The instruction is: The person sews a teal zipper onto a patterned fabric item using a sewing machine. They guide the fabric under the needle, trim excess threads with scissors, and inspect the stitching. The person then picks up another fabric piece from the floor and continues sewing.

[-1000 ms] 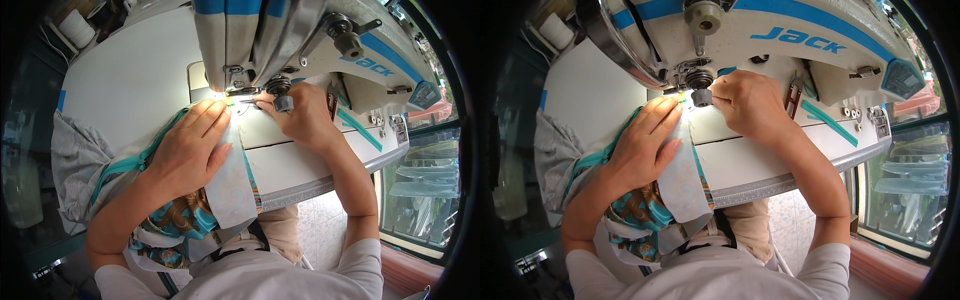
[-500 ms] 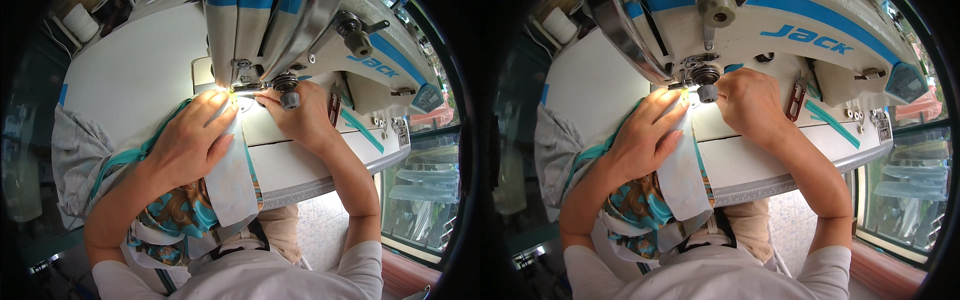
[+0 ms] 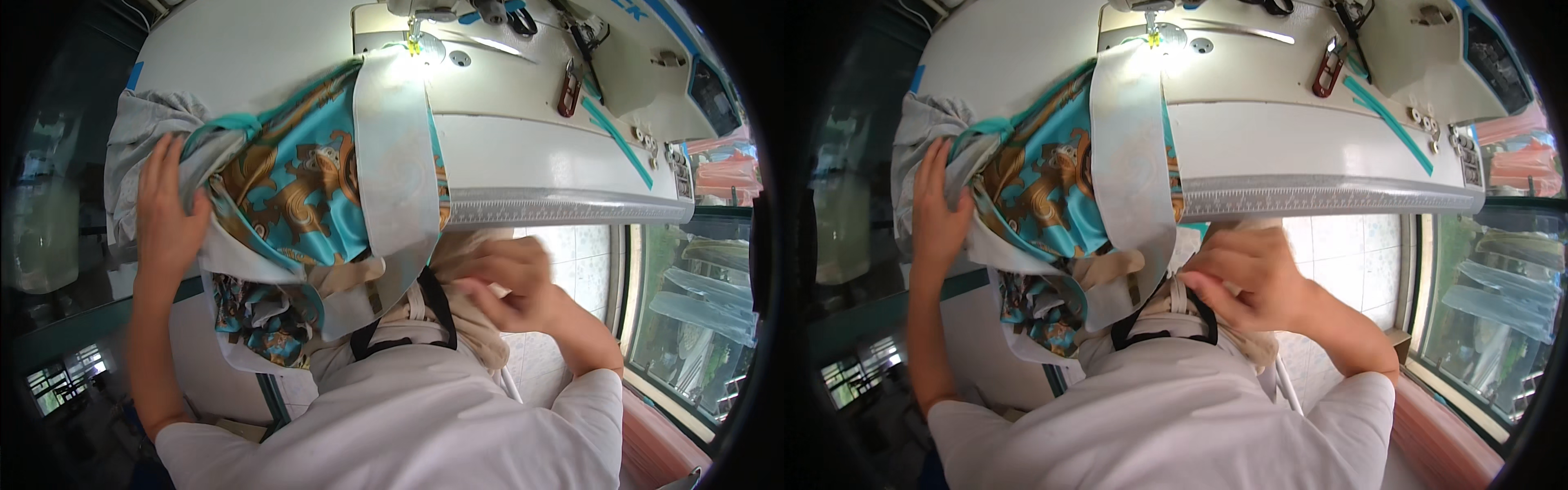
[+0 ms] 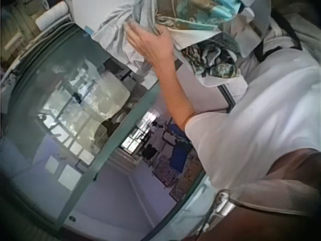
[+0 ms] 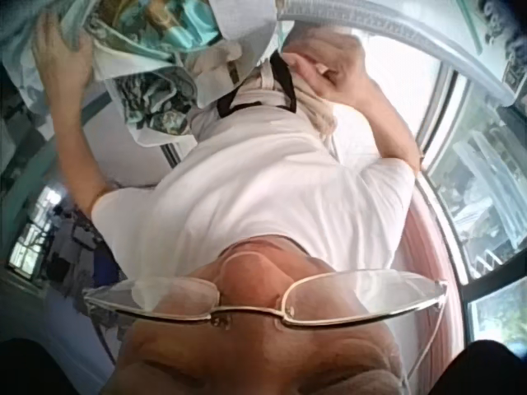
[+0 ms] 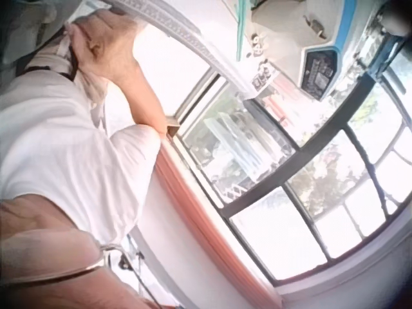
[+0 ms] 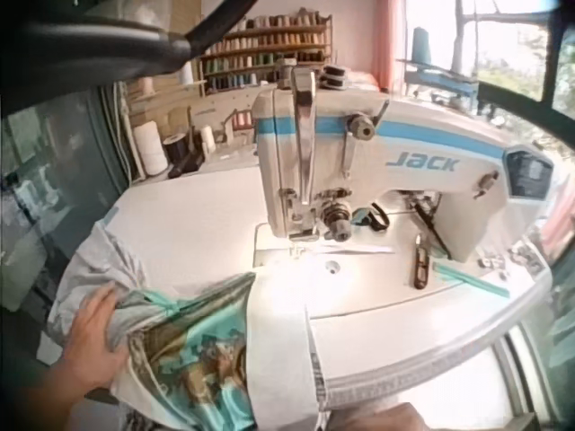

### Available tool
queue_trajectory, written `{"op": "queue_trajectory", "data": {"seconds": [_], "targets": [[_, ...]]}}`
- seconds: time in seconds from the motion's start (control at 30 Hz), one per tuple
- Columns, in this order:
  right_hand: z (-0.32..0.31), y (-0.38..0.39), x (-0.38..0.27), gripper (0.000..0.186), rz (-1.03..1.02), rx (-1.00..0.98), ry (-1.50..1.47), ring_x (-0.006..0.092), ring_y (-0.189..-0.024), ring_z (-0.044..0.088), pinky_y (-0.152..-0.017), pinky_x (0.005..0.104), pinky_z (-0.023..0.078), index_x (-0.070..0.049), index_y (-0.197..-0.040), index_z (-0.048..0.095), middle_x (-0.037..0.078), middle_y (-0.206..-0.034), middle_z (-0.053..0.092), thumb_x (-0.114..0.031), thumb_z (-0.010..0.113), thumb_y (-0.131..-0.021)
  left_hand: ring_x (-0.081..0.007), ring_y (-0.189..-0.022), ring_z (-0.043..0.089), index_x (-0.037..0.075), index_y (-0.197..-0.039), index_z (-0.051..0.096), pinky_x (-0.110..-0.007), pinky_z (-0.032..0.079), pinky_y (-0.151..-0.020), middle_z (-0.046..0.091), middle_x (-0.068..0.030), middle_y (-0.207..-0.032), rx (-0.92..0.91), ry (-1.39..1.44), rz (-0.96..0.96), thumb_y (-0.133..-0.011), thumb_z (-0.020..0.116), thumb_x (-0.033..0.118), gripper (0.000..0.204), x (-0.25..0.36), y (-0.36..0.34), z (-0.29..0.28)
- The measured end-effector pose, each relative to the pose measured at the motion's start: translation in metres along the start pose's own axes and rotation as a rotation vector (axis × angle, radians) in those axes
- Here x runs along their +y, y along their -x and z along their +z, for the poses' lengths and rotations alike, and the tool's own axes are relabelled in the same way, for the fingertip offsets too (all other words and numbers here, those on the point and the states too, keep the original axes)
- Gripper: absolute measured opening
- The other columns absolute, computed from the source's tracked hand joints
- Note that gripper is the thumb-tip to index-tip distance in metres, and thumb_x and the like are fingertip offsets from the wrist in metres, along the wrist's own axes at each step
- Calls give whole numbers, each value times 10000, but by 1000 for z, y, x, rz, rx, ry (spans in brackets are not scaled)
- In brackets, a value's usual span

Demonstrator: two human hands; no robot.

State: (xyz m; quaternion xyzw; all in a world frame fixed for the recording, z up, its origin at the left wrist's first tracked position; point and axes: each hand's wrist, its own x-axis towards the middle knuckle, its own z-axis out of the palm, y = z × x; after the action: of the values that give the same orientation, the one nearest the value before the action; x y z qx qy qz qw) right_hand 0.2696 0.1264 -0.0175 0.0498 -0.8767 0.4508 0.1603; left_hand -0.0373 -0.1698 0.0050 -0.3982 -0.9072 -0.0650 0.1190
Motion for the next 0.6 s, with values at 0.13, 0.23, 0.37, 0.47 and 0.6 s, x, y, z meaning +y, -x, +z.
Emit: {"op": "queue_trajectory", "data": {"seconds": [0.13, 0.23, 0.37, 0.47, 0.6], "targets": [[60, 40, 82, 137, 430, -100, 33, 289, -858, 706, -745, 394, 553, -30, -1011, 756, 151, -905, 733, -99, 738, -894, -369, -1342, 531, -15, -1244, 670, -452, 422, -1125, 590, -167, -1432, -33, -97, -77, -882, 656, 41, 366, -52, 34, -10], [95, 18, 108, 290, 470, 100, -522, 207, -957, 687, -833, 392, 551, -17, -1168, 710, 82, -1005, 732, -68, 777, -891, -359, -1253, 596, -47, -1124, 700, -451, 452, -1067, 667, -163, -1315, -10, -60, -80, -895, 643, 52, 256, -50, 22, -18], [144, -16, 85, 520, 410, -161, -504, 235, -1016, 647, -950, 354, 531, -1, -1292, 637, 109, -1134, 708, -197, 851, -860, -347, -1174, 638, -34, -1133, 699, -422, 489, -1006, 697, -165, -1244, 196, 16, -57, -915, 643, 57, 242, -34, 3, -47], [160, -32, 51, 541, 478, -16, -697, 197, -961, 629, -874, 344, 540, -4, -1222, 665, 76, -1076, 682, -302, 886, -828, -340, -1189, 645, 1, -1166, 705, -415, 488, -1028, 701, -149, -1255, 313, 20, 189, -925, 631, 9, 252, 27, 3, -61], [173, -38, 10, 590, 344, 157, -832, 201, -931, 608, -826, 358, 543, 6, -1151, 660, 77, -1062, 649, -390, 914, -794, -382, -1219, 605, 36, -1254, 689, -454, 455, -1070, 653, -163, -1318, -79, 326, 620, -884, 681, 59, 371, 92, 13, -47]]}}
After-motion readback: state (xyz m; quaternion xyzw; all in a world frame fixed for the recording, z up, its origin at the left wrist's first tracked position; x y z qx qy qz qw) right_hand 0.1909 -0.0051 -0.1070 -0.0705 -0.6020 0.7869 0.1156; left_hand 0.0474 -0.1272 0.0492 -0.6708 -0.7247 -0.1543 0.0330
